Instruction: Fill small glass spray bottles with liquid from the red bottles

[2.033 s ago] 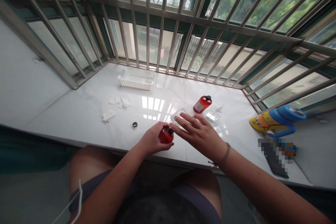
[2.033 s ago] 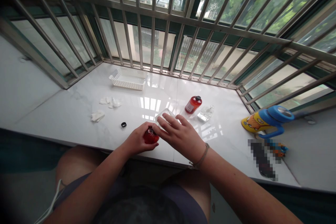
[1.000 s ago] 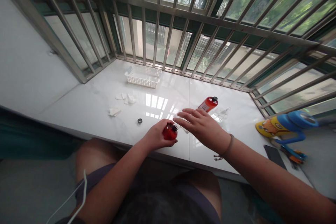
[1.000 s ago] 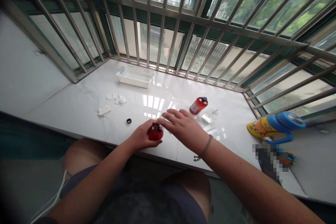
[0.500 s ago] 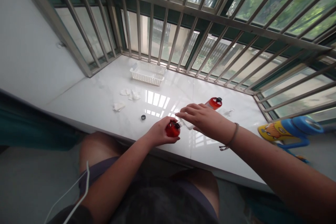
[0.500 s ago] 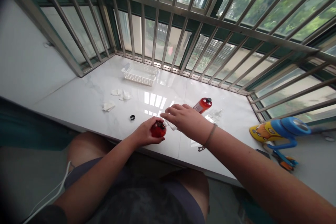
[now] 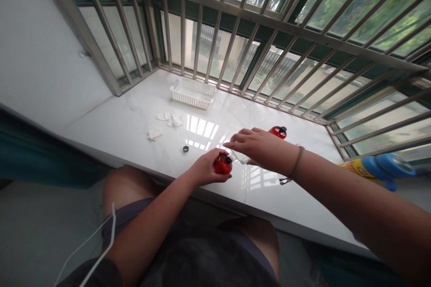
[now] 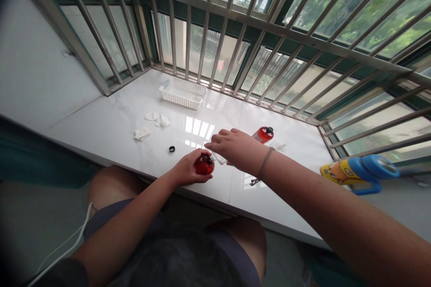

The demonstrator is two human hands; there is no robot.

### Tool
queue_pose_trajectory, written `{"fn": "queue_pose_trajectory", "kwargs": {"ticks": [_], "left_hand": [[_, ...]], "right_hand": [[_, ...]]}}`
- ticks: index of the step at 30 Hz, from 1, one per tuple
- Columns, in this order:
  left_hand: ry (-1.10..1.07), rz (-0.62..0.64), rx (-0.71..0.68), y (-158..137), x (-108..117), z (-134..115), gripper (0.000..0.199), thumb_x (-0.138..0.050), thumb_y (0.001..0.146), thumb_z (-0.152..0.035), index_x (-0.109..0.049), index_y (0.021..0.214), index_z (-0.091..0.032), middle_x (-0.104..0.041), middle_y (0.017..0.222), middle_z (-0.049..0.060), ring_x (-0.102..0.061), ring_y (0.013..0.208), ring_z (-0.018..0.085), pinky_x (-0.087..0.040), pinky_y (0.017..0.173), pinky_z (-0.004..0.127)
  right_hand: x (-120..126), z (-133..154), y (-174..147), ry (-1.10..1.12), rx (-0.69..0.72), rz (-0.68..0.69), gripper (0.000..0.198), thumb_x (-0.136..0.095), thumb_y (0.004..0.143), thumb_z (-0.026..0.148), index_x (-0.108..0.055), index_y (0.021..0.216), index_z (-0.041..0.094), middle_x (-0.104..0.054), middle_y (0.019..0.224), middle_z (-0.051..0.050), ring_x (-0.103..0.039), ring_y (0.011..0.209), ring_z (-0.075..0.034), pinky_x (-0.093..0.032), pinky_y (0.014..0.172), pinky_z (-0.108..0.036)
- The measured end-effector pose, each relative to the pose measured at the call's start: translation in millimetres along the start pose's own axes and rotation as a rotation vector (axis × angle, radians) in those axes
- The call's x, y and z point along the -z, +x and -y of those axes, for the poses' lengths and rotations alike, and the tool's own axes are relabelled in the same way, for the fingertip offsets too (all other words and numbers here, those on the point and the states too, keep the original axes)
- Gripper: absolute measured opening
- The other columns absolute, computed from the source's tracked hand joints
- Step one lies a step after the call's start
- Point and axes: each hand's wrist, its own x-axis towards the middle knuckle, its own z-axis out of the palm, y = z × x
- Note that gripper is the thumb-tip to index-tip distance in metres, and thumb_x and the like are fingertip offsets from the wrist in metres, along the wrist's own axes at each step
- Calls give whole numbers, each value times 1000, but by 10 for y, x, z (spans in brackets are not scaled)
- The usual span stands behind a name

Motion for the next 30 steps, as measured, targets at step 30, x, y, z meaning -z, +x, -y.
{"fn": "queue_pose_trajectory", "kwargs": {"ticks": [30], "left_hand": [[-61,-62,-1,-46,-8,36,66,-94,72,-39,-62,128,-27,-72,126,7,-71,113,28,-56,102,42]], "right_hand": [[272,-145,357,170,-83,375,95,-92,79,38,-49,163,23,-68,143,-16,-65,126,-39,-54,98,-47]]}}
